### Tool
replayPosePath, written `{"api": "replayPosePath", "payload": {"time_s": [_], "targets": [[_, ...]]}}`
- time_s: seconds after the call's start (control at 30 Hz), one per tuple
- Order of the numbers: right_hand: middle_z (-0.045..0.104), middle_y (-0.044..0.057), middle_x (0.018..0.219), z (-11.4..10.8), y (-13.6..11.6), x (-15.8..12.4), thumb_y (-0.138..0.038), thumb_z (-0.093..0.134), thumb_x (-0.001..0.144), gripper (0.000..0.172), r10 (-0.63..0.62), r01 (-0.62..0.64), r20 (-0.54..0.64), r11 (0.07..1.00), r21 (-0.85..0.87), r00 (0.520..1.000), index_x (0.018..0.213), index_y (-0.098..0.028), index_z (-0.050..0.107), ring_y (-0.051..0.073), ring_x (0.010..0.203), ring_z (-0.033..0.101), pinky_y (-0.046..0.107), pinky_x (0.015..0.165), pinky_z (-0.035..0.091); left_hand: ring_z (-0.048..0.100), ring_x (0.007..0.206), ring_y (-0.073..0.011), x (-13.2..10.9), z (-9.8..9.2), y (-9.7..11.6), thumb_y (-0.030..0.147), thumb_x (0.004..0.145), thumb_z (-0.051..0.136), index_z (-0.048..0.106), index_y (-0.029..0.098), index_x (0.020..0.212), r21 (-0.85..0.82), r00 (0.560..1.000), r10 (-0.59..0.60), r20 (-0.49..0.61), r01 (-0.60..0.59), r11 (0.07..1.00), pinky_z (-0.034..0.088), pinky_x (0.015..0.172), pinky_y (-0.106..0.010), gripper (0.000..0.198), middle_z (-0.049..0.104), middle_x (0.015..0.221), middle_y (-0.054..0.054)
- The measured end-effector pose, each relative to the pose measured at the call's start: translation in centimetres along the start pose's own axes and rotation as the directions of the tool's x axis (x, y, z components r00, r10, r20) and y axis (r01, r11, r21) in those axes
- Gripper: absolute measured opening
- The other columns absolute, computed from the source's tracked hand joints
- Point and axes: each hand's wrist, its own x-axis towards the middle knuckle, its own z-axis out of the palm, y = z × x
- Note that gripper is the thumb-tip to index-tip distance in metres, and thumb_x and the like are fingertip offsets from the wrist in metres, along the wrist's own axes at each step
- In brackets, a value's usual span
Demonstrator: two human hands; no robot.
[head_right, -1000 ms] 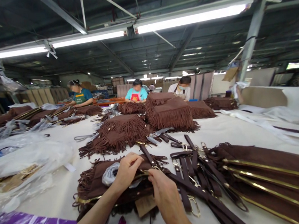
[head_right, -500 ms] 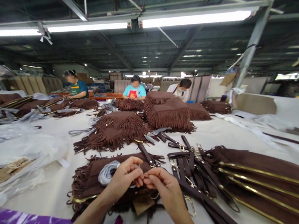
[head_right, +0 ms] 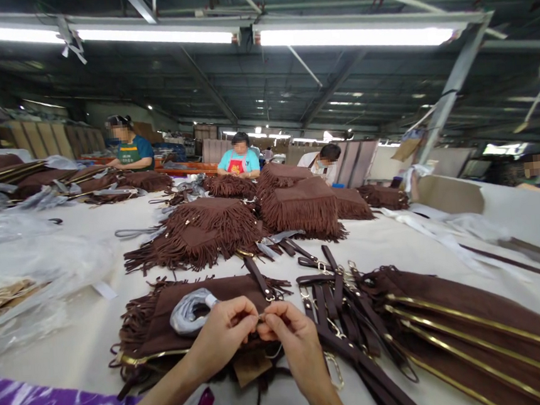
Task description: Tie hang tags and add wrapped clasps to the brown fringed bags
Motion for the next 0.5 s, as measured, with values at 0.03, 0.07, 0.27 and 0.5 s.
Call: {"api": "replayPosePath", "payload": {"time_s": [0.03, 0.07, 0.27, 0.5], "targets": [[0.068, 0.002, 0.066, 0.04, -0.04, -0.06, -0.052, 0.081, 0.070, 0.039, -0.011, 0.012, 0.010, 1.000, -0.020, 1.000, 0.081, -0.017, 0.068, 0.016, 0.061, 0.065, 0.026, 0.060, 0.057, 0.049, 0.057, -0.0109, -0.04, 0.05, 0.05, 0.020, 0.078, 0.051, 0.060, 0.016, 0.069, 0.044, 1.000, 0.021, -0.008, -0.021, 0.999, 0.035, 0.052, -0.020, 0.013, 0.057, 0.065, 0.002], [0.067, 0.001, 0.065, 0.09, -0.07, -0.11, -0.052, 0.079, 0.071, 0.037, -0.019, 0.020, 0.020, 0.999, -0.034, 1.000, 0.080, -0.017, 0.068, 0.016, 0.060, 0.064, 0.025, 0.059, 0.056, 0.049, 0.059, -0.0112, -0.06, 0.09, 0.09, 0.018, 0.078, 0.051, 0.060, 0.016, 0.069, 0.080, 0.999, 0.040, -0.014, -0.039, 0.996, 0.035, 0.053, -0.020, 0.014, 0.058, 0.065, 0.002], [0.064, -0.001, 0.063, 0.12, 0.10, -0.04, -0.052, 0.078, 0.073, 0.036, -0.007, 0.009, 0.051, 0.999, -0.035, 0.999, 0.080, -0.019, 0.067, 0.015, 0.058, 0.060, 0.025, 0.058, 0.054, 0.049, 0.059, -0.0120, -0.03, 0.15, 0.18, 0.016, 0.077, 0.050, 0.060, 0.016, 0.067, 0.138, 0.998, 0.064, -0.021, -0.061, 0.989, 0.033, 0.055, -0.021, 0.014, 0.058, 0.063, 0.001], [0.063, -0.001, 0.061, -0.10, 0.28, 0.10, -0.052, 0.077, 0.074, 0.036, -0.012, 0.015, 0.060, 0.999, -0.049, 0.998, 0.081, -0.019, 0.065, 0.015, 0.058, 0.059, 0.025, 0.060, 0.052, 0.047, 0.058, -0.0112, 0.00, 0.10, 0.11, 0.015, 0.076, 0.050, 0.057, 0.016, 0.066, 0.156, 0.997, 0.071, -0.027, -0.066, 0.986, 0.031, 0.054, -0.021, 0.013, 0.056, 0.061, 0.003]]}}
